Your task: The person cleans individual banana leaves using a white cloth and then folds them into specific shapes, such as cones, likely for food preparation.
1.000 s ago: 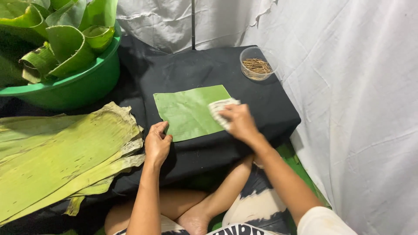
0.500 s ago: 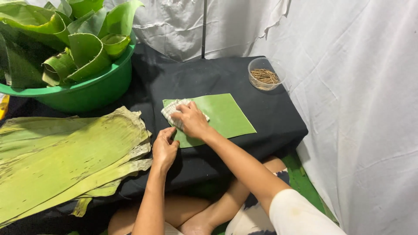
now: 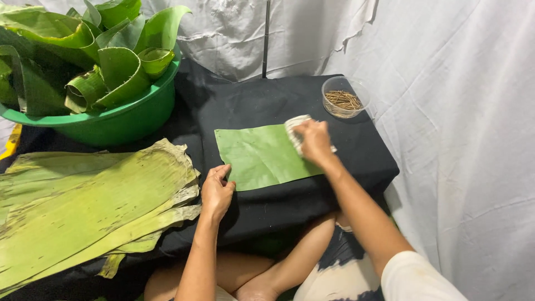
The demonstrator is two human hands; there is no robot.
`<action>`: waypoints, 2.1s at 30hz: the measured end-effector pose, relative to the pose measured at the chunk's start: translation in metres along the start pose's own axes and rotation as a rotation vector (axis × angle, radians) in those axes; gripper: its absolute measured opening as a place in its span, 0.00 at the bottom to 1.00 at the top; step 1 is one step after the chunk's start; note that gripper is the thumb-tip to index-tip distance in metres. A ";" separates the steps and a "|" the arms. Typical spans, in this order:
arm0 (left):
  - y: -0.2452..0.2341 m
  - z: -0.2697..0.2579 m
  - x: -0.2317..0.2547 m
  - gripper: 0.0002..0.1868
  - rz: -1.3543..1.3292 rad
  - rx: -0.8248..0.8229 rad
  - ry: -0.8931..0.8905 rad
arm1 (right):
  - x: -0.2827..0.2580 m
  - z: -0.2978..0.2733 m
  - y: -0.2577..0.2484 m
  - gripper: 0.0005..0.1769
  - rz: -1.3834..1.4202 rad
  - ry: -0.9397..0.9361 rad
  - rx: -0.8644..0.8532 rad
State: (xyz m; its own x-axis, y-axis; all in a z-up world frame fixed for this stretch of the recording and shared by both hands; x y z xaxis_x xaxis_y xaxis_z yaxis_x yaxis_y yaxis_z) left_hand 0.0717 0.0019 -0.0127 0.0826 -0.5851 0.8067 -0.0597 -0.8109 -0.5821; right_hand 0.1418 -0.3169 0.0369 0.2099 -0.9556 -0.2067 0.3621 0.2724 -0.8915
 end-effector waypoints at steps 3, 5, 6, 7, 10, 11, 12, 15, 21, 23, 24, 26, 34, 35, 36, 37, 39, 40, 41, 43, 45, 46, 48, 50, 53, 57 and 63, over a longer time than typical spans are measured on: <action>0.004 0.004 -0.009 0.33 0.016 0.011 0.015 | -0.104 -0.025 -0.018 0.26 0.282 -0.139 -0.063; 0.006 0.008 -0.013 0.32 0.021 0.021 0.024 | -0.141 -0.042 -0.002 0.29 0.316 -0.213 -0.106; 0.008 0.010 -0.015 0.32 0.031 0.028 0.033 | -0.161 -0.053 0.007 0.32 0.353 -0.281 -0.149; 0.008 0.011 -0.015 0.32 0.025 0.029 0.033 | -0.157 -0.057 0.007 0.32 0.348 -0.283 -0.151; 0.009 0.009 -0.016 0.31 0.046 0.043 0.037 | -0.127 -0.071 0.008 0.29 0.339 -0.291 -0.150; 0.008 0.009 -0.015 0.31 0.051 0.038 0.036 | -0.103 -0.072 0.006 0.28 0.331 -0.242 -0.130; 0.007 0.008 -0.015 0.31 0.056 0.033 0.036 | -0.078 -0.074 0.004 0.26 0.323 -0.192 -0.109; 0.006 0.005 -0.009 0.32 0.040 0.018 0.038 | -0.003 -0.083 -0.028 0.23 0.173 -0.090 -0.057; 0.003 0.000 -0.003 0.32 0.052 0.011 0.044 | -0.018 -0.055 -0.055 0.29 0.079 -0.074 0.086; 0.002 -0.001 0.002 0.32 0.055 0.007 0.042 | -0.068 -0.041 -0.027 0.25 0.167 -0.152 0.075; 0.000 -0.002 0.004 0.32 0.057 0.004 0.038 | -0.096 -0.035 -0.014 0.21 0.257 -0.232 0.063; 0.002 0.004 0.002 0.32 0.065 0.010 0.046 | -0.135 -0.032 -0.005 0.25 0.291 -0.256 -0.005; 0.001 -0.001 0.003 0.32 0.007 0.001 0.033 | -0.042 -0.039 0.017 0.30 0.254 -0.155 -0.090; 0.002 0.000 0.001 0.32 0.018 0.003 0.031 | -0.016 -0.043 0.010 0.32 0.228 -0.120 -0.067; 0.003 0.001 -0.002 0.32 0.029 0.004 0.029 | 0.011 -0.047 0.003 0.35 0.203 -0.086 -0.043; 0.003 0.000 -0.002 0.32 0.030 0.004 0.029 | 0.021 -0.046 0.005 0.35 0.203 -0.086 -0.043; 0.002 -0.001 0.000 0.32 0.031 -0.002 0.016 | 0.057 -0.043 0.005 0.32 0.044 0.133 0.010; 0.001 -0.001 0.003 0.32 0.035 -0.004 0.021 | 0.041 -0.034 0.004 0.32 0.045 0.139 0.014; 0.000 -0.002 0.004 0.32 0.038 -0.002 0.016 | 0.018 -0.027 0.001 0.27 0.069 0.044 0.058; 0.000 -0.002 0.004 0.32 0.044 0.002 0.016 | -0.030 -0.009 0.005 0.22 0.093 -0.050 0.110; 0.003 0.000 -0.002 0.32 0.031 -0.008 -0.001 | -0.088 0.008 0.023 0.16 0.273 -0.194 0.087; 0.002 -0.003 -0.001 0.32 0.032 -0.007 -0.002 | -0.104 0.013 0.042 0.16 0.274 -0.196 0.087; -0.001 -0.003 0.006 0.32 0.026 -0.006 -0.001 | -0.141 0.027 0.078 0.15 0.287 -0.328 0.045; 0.003 -0.001 0.000 0.32 0.031 -0.004 -0.003 | -0.143 0.028 0.083 0.14 0.286 -0.297 0.031; 0.001 0.000 0.001 0.32 0.033 0.004 0.004 | -0.109 0.034 0.079 0.13 0.265 -0.239 0.019; -0.003 -0.004 0.007 0.32 0.025 0.000 0.006 | 0.003 0.026 0.072 0.13 0.143 -0.122 0.062; 0.000 -0.001 0.004 0.32 0.031 0.012 0.014 | 0.050 -0.002 0.002 0.22 0.030 0.003 0.163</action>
State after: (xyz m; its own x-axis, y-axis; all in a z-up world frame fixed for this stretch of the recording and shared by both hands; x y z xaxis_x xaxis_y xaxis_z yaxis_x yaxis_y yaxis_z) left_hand 0.0706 -0.0003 -0.0093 0.0669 -0.6101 0.7895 -0.0496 -0.7923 -0.6081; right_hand 0.1511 -0.3642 0.0244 0.2204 -0.9470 -0.2338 0.4983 0.3154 -0.8076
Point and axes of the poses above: each hand's wrist, its own z-axis towards the middle knuckle, its own y-axis out of the palm, x = y × z, the point moved 7 cm from there along z, towards the middle knuckle, and after that the axes turned 6 degrees about z, right-handed, at the moved point
